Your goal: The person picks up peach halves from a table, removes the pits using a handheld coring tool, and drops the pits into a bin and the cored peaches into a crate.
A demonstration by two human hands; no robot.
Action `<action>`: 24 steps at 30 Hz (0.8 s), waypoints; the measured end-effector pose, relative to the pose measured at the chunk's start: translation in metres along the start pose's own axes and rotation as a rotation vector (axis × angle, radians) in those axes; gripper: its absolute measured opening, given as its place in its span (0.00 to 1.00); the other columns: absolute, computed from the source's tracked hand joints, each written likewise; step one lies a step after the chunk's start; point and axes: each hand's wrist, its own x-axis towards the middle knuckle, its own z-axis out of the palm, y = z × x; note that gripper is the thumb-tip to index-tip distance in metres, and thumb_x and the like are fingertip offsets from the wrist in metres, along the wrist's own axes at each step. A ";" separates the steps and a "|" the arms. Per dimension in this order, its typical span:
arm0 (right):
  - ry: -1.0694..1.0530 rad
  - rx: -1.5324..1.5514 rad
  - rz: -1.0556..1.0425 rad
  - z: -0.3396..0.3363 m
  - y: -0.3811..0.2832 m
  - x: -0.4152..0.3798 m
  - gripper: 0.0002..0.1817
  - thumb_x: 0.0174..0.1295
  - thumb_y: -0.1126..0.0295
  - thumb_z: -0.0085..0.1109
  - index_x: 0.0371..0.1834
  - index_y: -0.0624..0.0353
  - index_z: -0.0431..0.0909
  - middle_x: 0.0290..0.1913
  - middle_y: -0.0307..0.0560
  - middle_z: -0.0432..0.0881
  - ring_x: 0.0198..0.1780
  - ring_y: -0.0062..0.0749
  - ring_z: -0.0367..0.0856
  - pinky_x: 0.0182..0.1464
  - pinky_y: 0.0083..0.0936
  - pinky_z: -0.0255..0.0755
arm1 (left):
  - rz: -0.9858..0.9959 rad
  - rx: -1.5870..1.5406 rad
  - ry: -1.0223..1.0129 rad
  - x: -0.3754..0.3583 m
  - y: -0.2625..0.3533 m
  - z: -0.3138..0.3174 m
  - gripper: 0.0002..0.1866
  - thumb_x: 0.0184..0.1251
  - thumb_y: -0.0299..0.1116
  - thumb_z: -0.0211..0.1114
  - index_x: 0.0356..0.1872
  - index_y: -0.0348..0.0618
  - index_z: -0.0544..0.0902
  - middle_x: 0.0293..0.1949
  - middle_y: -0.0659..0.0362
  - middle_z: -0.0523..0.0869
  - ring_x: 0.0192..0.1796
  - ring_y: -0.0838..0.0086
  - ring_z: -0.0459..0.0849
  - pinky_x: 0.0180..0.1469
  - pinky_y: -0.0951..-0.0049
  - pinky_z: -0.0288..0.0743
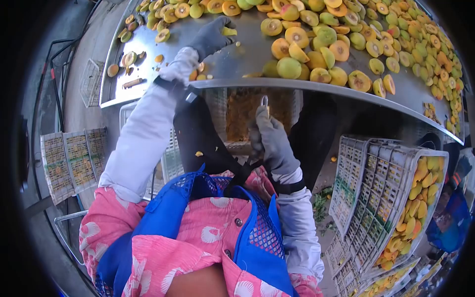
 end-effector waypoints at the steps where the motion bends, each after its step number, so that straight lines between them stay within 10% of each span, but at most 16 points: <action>1: 0.065 -0.002 0.017 0.008 -0.002 -0.005 0.22 0.74 0.43 0.42 0.37 0.49 0.73 0.18 0.29 0.62 0.14 0.15 0.57 0.14 0.16 0.51 | -0.042 -0.236 -0.010 -0.025 0.009 -0.007 0.20 0.55 0.32 0.72 0.50 0.47 0.79 0.37 0.55 0.86 0.44 0.63 0.85 0.53 0.65 0.78; 3: -0.063 0.173 0.061 0.009 0.002 -0.008 0.21 0.74 0.44 0.43 0.40 0.49 0.74 0.20 0.29 0.63 0.15 0.14 0.57 0.16 0.15 0.52 | 0.001 -0.593 -0.195 -0.098 0.049 -0.023 0.20 0.52 0.29 0.74 0.47 0.44 0.79 0.41 0.56 0.85 0.46 0.72 0.83 0.52 0.73 0.77; 5: -0.198 0.336 0.092 0.014 0.005 -0.003 0.21 0.73 0.44 0.44 0.44 0.49 0.74 0.21 0.29 0.63 0.17 0.13 0.57 0.17 0.13 0.52 | 0.446 -0.646 -0.241 -0.145 0.049 -0.005 0.19 0.54 0.29 0.73 0.47 0.44 0.79 0.47 0.56 0.84 0.49 0.75 0.81 0.52 0.75 0.76; 7: -0.607 0.731 0.270 0.021 0.016 0.013 0.24 0.70 0.40 0.48 0.46 0.50 0.75 0.22 0.25 0.61 0.17 0.13 0.57 0.17 0.13 0.52 | 0.555 -0.361 0.010 -0.188 0.078 -0.008 0.15 0.60 0.32 0.70 0.47 0.42 0.79 0.50 0.56 0.82 0.52 0.76 0.80 0.52 0.77 0.76; 8: -0.452 0.607 0.167 0.023 0.019 0.011 0.21 0.71 0.44 0.51 0.49 0.50 0.75 0.21 0.27 0.63 0.16 0.13 0.59 0.17 0.13 0.54 | 0.563 -0.355 0.026 -0.198 0.085 -0.002 0.15 0.60 0.32 0.70 0.47 0.42 0.79 0.50 0.56 0.82 0.52 0.76 0.80 0.52 0.77 0.76; 10: -0.322 0.389 -0.022 0.041 0.025 0.008 0.19 0.71 0.46 0.52 0.49 0.50 0.75 0.22 0.27 0.65 0.17 0.13 0.60 0.17 0.14 0.56 | -0.220 -1.424 0.122 -0.209 0.089 0.014 0.16 0.69 0.38 0.62 0.52 0.41 0.77 0.53 0.53 0.80 0.54 0.68 0.80 0.57 0.71 0.74; 13: -0.054 -0.035 -0.325 0.048 0.031 0.002 0.17 0.70 0.51 0.56 0.48 0.53 0.74 0.23 0.31 0.69 0.18 0.16 0.65 0.18 0.20 0.60 | -0.216 -1.847 0.060 -0.210 0.079 0.027 0.17 0.75 0.40 0.55 0.56 0.39 0.75 0.53 0.52 0.80 0.53 0.66 0.81 0.56 0.70 0.75; 20: 0.248 -0.976 -0.746 0.050 0.031 -0.038 0.15 0.70 0.58 0.55 0.39 0.61 0.69 0.26 0.67 0.79 0.34 0.66 0.79 0.29 0.49 0.70 | -0.029 -1.323 0.199 -0.215 0.090 0.021 0.24 0.77 0.50 0.49 0.53 0.36 0.78 0.46 0.53 0.83 0.47 0.68 0.83 0.50 0.68 0.80; 24: 0.290 -1.008 -0.758 0.050 0.033 -0.035 0.15 0.71 0.58 0.54 0.40 0.61 0.69 0.25 0.66 0.79 0.32 0.66 0.79 0.28 0.50 0.69 | -0.142 -1.609 0.218 -0.213 0.100 0.022 0.28 0.77 0.53 0.48 0.51 0.33 0.79 0.42 0.52 0.84 0.41 0.68 0.85 0.46 0.68 0.81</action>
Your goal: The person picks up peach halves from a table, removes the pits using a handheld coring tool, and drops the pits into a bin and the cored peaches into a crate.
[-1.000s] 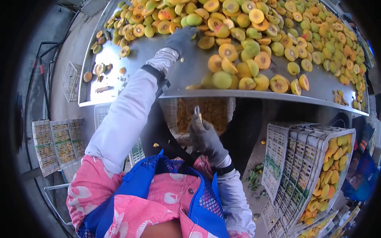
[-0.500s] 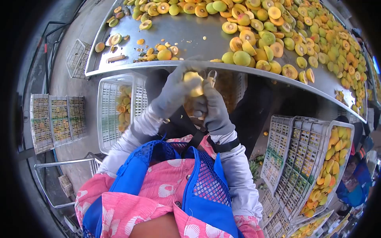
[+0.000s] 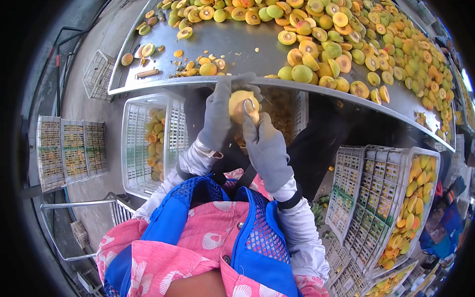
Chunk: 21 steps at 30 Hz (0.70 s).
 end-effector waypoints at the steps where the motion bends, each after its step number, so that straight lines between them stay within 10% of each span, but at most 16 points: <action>1: 0.000 0.020 -0.010 0.001 -0.001 -0.001 0.15 0.71 0.58 0.53 0.40 0.61 0.69 0.25 0.66 0.78 0.32 0.66 0.79 0.28 0.50 0.69 | 0.025 0.011 0.047 -0.001 0.002 0.003 0.29 0.77 0.54 0.47 0.49 0.32 0.80 0.39 0.51 0.85 0.38 0.68 0.85 0.44 0.69 0.81; 15: 0.065 0.163 -0.049 0.024 0.004 -0.006 0.15 0.70 0.60 0.55 0.42 0.63 0.70 0.27 0.65 0.80 0.34 0.63 0.82 0.29 0.45 0.71 | 0.307 0.289 -0.049 0.013 0.015 0.004 0.33 0.79 0.53 0.42 0.31 0.31 0.84 0.27 0.52 0.86 0.30 0.71 0.84 0.39 0.75 0.79; 17: 0.032 0.281 -0.121 0.024 0.006 -0.001 0.14 0.71 0.60 0.55 0.43 0.63 0.73 0.26 0.54 0.82 0.26 0.44 0.83 0.27 0.35 0.70 | -0.079 0.256 -0.199 0.024 0.019 -0.007 0.33 0.78 0.55 0.41 0.45 0.30 0.80 0.35 0.49 0.87 0.33 0.68 0.86 0.39 0.72 0.82; 21: -0.070 0.560 0.099 0.014 -0.011 0.002 0.12 0.74 0.64 0.50 0.45 0.62 0.74 0.28 0.42 0.79 0.23 0.25 0.73 0.29 0.24 0.69 | -0.011 0.002 -0.043 0.004 0.018 0.010 0.30 0.78 0.54 0.45 0.48 0.31 0.79 0.38 0.51 0.87 0.36 0.69 0.86 0.41 0.71 0.82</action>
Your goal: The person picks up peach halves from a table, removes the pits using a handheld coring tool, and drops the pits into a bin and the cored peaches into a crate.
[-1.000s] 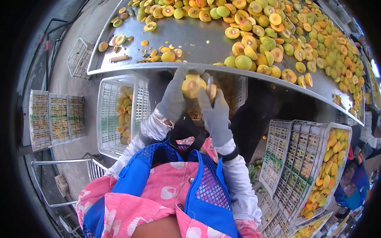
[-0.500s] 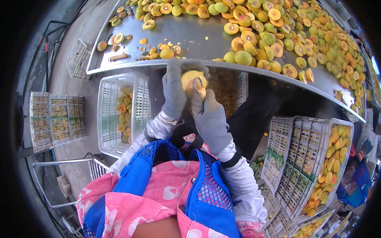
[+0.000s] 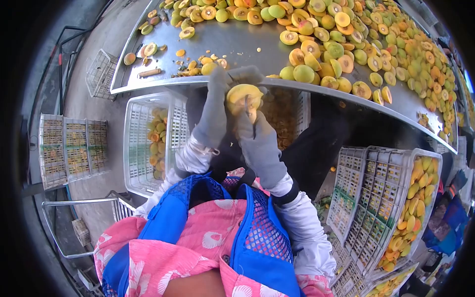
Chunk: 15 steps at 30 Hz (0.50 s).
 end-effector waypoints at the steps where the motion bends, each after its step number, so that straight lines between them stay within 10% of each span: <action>1: -0.010 0.016 0.074 -0.002 -0.003 0.000 0.12 0.74 0.62 0.50 0.43 0.61 0.74 0.26 0.39 0.77 0.22 0.21 0.71 0.26 0.21 0.67 | 0.048 0.082 0.000 -0.003 -0.002 0.003 0.24 0.76 0.49 0.51 0.47 0.33 0.79 0.37 0.54 0.86 0.36 0.73 0.85 0.39 0.74 0.81; 6: -0.042 0.063 0.347 -0.002 -0.024 -0.009 0.16 0.74 0.56 0.48 0.38 0.59 0.73 0.21 0.35 0.72 0.18 0.19 0.68 0.22 0.21 0.64 | -0.060 0.188 0.184 0.001 -0.015 0.005 0.09 0.68 0.32 0.65 0.41 0.35 0.82 0.34 0.57 0.85 0.31 0.78 0.83 0.33 0.80 0.79; 15: -0.508 0.608 0.742 -0.023 -0.057 -0.003 0.26 0.70 0.36 0.42 0.27 0.46 0.65 0.17 0.25 0.54 0.14 0.12 0.49 0.15 0.16 0.43 | -0.149 0.028 -0.128 0.002 0.007 0.007 0.22 0.75 0.45 0.54 0.40 0.32 0.83 0.31 0.53 0.85 0.29 0.72 0.84 0.31 0.75 0.80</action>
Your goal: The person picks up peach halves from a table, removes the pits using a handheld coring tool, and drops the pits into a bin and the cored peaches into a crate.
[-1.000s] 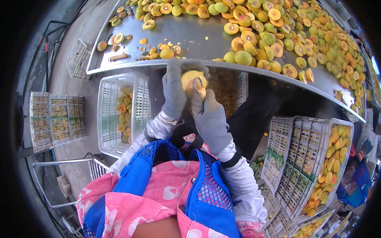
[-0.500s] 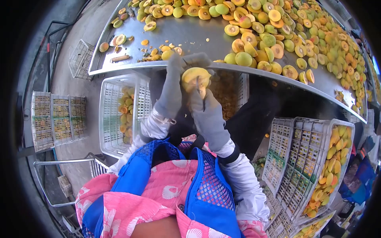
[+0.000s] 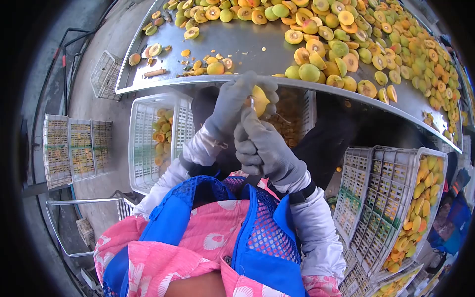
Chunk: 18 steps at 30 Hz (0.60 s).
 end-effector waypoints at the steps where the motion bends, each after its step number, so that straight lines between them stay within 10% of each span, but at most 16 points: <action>1: 0.000 -0.002 0.004 -0.002 0.003 0.000 0.26 0.70 0.36 0.42 0.27 0.46 0.65 0.17 0.25 0.54 0.14 0.12 0.49 0.15 0.16 0.43 | 0.002 -0.003 0.003 0.000 -0.003 -0.003 0.22 0.75 0.45 0.54 0.40 0.32 0.83 0.31 0.53 0.85 0.29 0.72 0.84 0.31 0.75 0.80; 10: -0.004 -0.010 -0.047 -0.021 0.012 0.020 0.25 0.72 0.38 0.40 0.27 0.45 0.65 0.15 0.24 0.52 0.12 0.12 0.48 0.13 0.14 0.44 | -0.013 0.172 -0.198 0.017 -0.022 -0.028 0.25 0.75 0.51 0.53 0.46 0.34 0.81 0.34 0.51 0.85 0.30 0.69 0.83 0.31 0.71 0.80; 13: 0.172 -0.186 -0.181 -0.017 0.022 0.034 0.25 0.72 0.40 0.43 0.26 0.47 0.64 0.16 0.26 0.58 0.12 0.13 0.51 0.13 0.17 0.44 | -0.103 -0.487 0.142 0.015 -0.050 -0.046 0.25 0.75 0.51 0.54 0.53 0.35 0.77 0.38 0.51 0.85 0.30 0.69 0.84 0.32 0.73 0.81; 18: 0.037 0.076 -0.002 -0.055 0.025 0.049 0.23 0.73 0.43 0.41 0.27 0.47 0.67 0.15 0.27 0.56 0.11 0.13 0.50 0.13 0.18 0.44 | 0.371 0.244 0.681 -0.034 -0.016 -0.157 0.18 0.71 0.43 0.63 0.49 0.37 0.80 0.42 0.51 0.85 0.41 0.66 0.85 0.42 0.69 0.82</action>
